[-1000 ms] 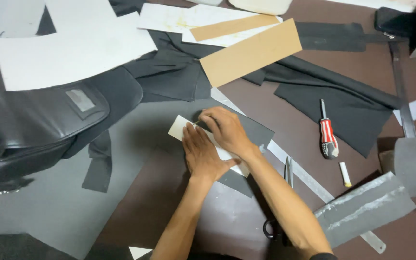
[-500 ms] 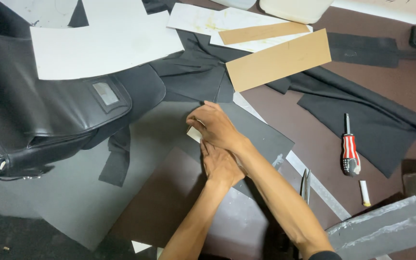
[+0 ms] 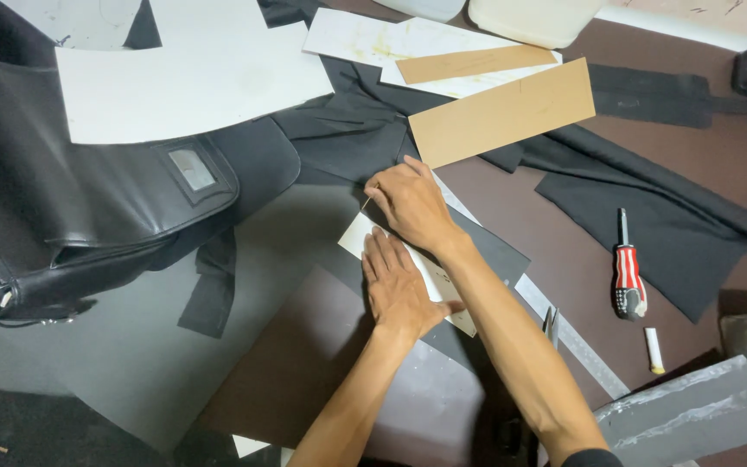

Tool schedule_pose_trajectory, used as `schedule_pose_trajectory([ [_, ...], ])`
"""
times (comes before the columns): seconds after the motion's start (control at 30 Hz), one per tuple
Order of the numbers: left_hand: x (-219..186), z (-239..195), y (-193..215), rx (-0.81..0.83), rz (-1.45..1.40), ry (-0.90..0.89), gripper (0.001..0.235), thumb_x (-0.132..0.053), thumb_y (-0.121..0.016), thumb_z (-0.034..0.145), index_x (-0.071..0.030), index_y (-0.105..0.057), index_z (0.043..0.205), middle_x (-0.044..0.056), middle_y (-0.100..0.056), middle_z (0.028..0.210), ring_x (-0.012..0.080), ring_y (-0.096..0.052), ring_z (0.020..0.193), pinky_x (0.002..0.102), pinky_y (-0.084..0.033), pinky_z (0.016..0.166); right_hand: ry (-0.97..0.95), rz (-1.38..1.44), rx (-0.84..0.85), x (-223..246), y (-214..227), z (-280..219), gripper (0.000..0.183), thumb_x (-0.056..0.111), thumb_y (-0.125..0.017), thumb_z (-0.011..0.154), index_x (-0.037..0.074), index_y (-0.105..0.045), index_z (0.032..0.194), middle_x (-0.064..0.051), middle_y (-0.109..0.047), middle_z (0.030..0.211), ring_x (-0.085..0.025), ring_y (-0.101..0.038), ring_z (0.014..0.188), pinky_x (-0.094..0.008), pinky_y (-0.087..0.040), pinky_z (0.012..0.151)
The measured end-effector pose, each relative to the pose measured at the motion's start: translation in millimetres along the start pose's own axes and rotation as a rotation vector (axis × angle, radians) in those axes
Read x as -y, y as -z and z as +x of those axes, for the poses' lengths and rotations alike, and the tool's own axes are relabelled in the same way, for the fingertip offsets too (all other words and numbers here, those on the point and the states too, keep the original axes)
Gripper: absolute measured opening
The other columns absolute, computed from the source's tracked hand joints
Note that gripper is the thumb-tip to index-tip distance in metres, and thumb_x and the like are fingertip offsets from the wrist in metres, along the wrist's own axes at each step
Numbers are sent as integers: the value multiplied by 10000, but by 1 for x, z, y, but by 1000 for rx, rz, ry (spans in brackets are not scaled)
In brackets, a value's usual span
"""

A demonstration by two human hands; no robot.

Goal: Measuring, cutting, and aligning leather components for bag assembly

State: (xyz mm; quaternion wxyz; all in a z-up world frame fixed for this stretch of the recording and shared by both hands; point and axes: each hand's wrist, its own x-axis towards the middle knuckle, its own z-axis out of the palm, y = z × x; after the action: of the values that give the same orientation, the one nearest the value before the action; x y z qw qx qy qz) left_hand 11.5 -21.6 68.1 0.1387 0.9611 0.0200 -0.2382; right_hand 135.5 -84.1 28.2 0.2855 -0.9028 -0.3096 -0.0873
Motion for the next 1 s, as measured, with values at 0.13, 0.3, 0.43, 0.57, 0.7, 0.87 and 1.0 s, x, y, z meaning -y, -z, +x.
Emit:
schedule_pose_trajectory([
  [0.13,0,3,-6,-20,13,-17,1560,-861,-797,559,113,-92,1553,365,-23,1649,498,2,1551,553,-83,1265,-8,95,-41,12,8,-3,167,305,-602,1064,173,-697,1026,17,-756,972,-181,-682,1084,-473,-341,1164],
  [0.3,5,7,-17,-11,56,-41,1587,-851,-801,541,143,-77,1544,367,13,1647,502,52,1548,573,-57,1262,-12,277,-182,40,22,-28,150,211,-598,1061,120,-695,991,-32,-755,957,-239,-718,1013,-491,-386,1126],
  [0.43,6,5,-14,-61,11,-49,1569,-903,-748,538,119,-130,1555,380,-30,1642,510,-7,1544,585,-77,1258,-302,796,-531,48,33,-81,325,235,-351,1136,90,-577,951,-83,-704,836,-224,-734,738,-355,-580,760],
  [0.57,4,-1,1,-17,36,-24,1539,-919,-730,584,104,-147,1574,342,-59,1661,460,-50,1566,538,-131,1259,-695,855,-580,59,48,-148,372,221,-261,1163,82,-512,926,9,-448,548,-123,-454,380,-233,-408,419],
  [0.7,9,8,-24,-36,76,-43,1533,-952,-684,593,100,-156,1574,343,-90,1654,459,-79,1562,544,-142,1257,-933,360,-245,90,64,-192,286,166,-429,1101,67,-692,1050,-151,-738,835,-271,-628,741,-423,-506,754],
  [0.87,19,21,-68,-363,256,-72,1705,-1179,-553,541,133,-162,1557,374,-121,1640,496,-150,1526,556,-203,1209,-887,173,-55,108,49,-227,328,126,-408,1041,83,-588,1311,-125,-703,1268,-305,-700,1156,-409,-527,945],
  [1.0,24,20,-67,-358,194,-104,1715,-1161,-610,526,142,-167,1550,373,-111,1641,484,-128,1531,543,-179,1218,-956,36,79,124,53,-220,407,132,-403,1009,187,-519,1395,-43,-635,1381,-416,-681,969,-524,-532,709],
])
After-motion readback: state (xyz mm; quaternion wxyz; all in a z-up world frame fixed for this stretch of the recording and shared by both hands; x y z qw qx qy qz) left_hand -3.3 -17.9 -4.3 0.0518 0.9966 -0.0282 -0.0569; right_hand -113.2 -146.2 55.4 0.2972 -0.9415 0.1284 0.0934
